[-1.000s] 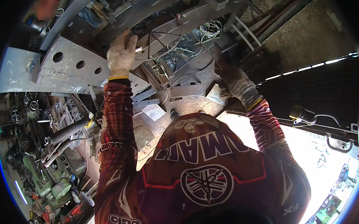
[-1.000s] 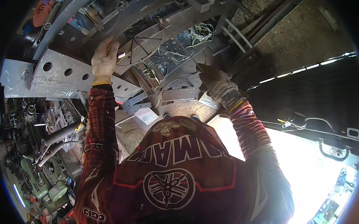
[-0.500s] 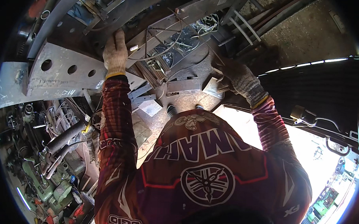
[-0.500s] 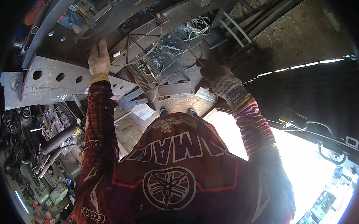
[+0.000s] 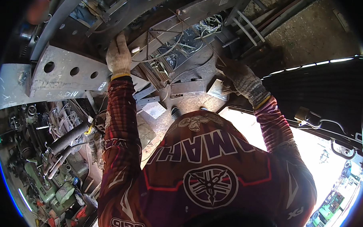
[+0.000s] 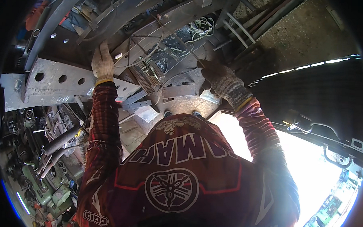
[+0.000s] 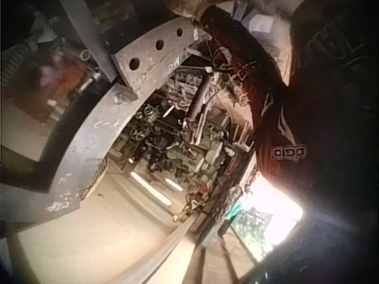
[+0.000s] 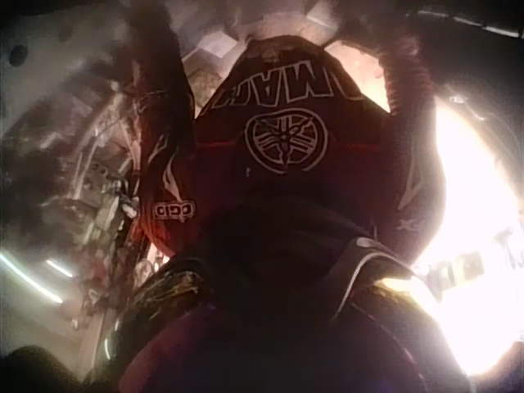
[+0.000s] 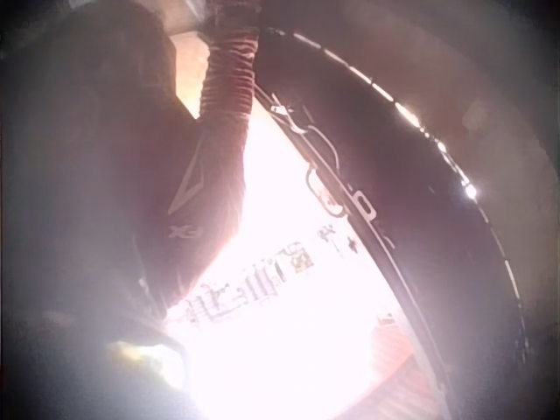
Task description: The person twists and bends pieces of metal wire using their gloved hands to secure components on a large industrial structure.
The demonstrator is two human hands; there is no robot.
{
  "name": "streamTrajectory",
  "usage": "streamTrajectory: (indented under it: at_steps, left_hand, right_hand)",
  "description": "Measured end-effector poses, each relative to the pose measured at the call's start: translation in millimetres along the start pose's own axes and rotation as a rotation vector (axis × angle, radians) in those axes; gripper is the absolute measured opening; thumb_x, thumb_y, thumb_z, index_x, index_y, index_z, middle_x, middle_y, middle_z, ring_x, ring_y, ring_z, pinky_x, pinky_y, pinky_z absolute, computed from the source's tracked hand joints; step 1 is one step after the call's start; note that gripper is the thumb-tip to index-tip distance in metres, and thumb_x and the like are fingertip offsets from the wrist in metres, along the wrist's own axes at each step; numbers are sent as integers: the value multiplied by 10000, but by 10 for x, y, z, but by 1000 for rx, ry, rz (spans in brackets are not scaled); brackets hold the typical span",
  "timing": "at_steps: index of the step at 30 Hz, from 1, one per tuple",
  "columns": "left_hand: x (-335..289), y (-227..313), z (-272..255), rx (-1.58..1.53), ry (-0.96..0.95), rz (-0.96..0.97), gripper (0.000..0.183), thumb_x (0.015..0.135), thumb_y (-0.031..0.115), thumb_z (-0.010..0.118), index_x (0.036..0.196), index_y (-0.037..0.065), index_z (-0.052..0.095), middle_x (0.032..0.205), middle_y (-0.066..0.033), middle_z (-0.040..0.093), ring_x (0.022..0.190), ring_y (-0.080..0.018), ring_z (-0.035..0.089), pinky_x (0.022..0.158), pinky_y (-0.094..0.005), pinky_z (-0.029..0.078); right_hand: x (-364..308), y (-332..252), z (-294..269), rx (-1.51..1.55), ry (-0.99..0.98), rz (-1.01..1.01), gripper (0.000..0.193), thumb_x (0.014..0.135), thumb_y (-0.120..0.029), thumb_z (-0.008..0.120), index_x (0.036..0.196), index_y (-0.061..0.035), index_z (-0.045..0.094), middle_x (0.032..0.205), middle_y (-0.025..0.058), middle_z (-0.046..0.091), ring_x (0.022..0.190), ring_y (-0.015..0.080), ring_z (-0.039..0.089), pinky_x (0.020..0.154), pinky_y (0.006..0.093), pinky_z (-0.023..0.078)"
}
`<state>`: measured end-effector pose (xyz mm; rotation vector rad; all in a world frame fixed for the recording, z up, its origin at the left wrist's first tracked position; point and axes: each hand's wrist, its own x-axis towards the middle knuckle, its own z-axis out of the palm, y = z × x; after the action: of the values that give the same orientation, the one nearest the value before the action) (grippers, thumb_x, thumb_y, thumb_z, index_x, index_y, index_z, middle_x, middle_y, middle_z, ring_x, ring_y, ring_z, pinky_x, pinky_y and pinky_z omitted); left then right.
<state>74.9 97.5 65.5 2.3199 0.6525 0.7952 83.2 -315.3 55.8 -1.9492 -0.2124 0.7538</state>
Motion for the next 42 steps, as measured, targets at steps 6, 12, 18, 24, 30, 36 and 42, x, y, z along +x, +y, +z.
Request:
streamTrajectory:
  at_steps: [6, 12, 18, 24, 30, 36, 42]
  left_hand:
    - [-10, 43, -31, 16, -24, -34, 563, 991, 550, 434, 1164, 82, 696, 1082, -193, 714, 1052, -408, 652, 921, -484, 485]
    - [-1, -10, -17, 14, -43, -34, 603, 985, 587, 416, 1211, 97, 685, 1154, -231, 683, 1096, -434, 626, 950, -489, 471]
    - [-13, -34, 5, 20, 20, 27, 533, 996, 524, 451, 1090, 63, 702, 1056, -209, 715, 1001, -420, 658, 879, -498, 495]
    - [-39, 10, -22, 35, -10, 71, 572, 995, 560, 425, 1117, 69, 692, 1085, -225, 701, 1032, -431, 646, 900, -505, 487]
    - [4, -36, -9, 50, -40, -28, 583, 987, 568, 413, 1191, 98, 691, 1151, -237, 681, 1087, -435, 631, 936, -500, 481]
    - [-3, -26, -10, 64, -43, -40, 567, 984, 561, 426, 1200, 109, 692, 1155, -229, 683, 1089, -429, 632, 942, -495, 482]
    - [-3, -8, 1, 17, -32, -23, 557, 987, 551, 436, 1160, 93, 700, 1121, -207, 700, 1071, -416, 642, 934, -487, 482]
  right_hand:
    - [-46, -59, 47, 95, -4, 66, 413, 1004, -206, 589, 1391, -62, 562, 1155, 30, 694, 782, 54, 612, 692, 240, 541]
    - [-34, 40, 70, 224, -9, 45, 389, 990, -203, 601, 1357, -73, 600, 1120, 20, 693, 745, 55, 608, 653, 236, 532]
    - [14, 32, 35, 213, -33, 75, 392, 981, -188, 628, 1356, -78, 599, 1153, 24, 683, 825, 66, 641, 700, 240, 556]
    - [89, 136, 75, 404, -3, 84, 397, 947, -145, 690, 1333, -85, 615, 1236, 39, 648, 1052, 107, 633, 847, 309, 590]
    - [2, -26, 167, 505, 45, 66, 379, 940, -159, 707, 1307, -92, 643, 1132, 14, 666, 933, 98, 658, 781, 294, 591]
    - [-125, -216, 141, 499, -20, 80, 407, 946, -225, 700, 1335, -118, 641, 935, -11, 670, 662, 71, 630, 582, 216, 486]
    - [-54, -179, 72, 404, -33, 138, 420, 939, -245, 706, 1336, -122, 641, 862, -24, 641, 606, 45, 582, 526, 191, 442]
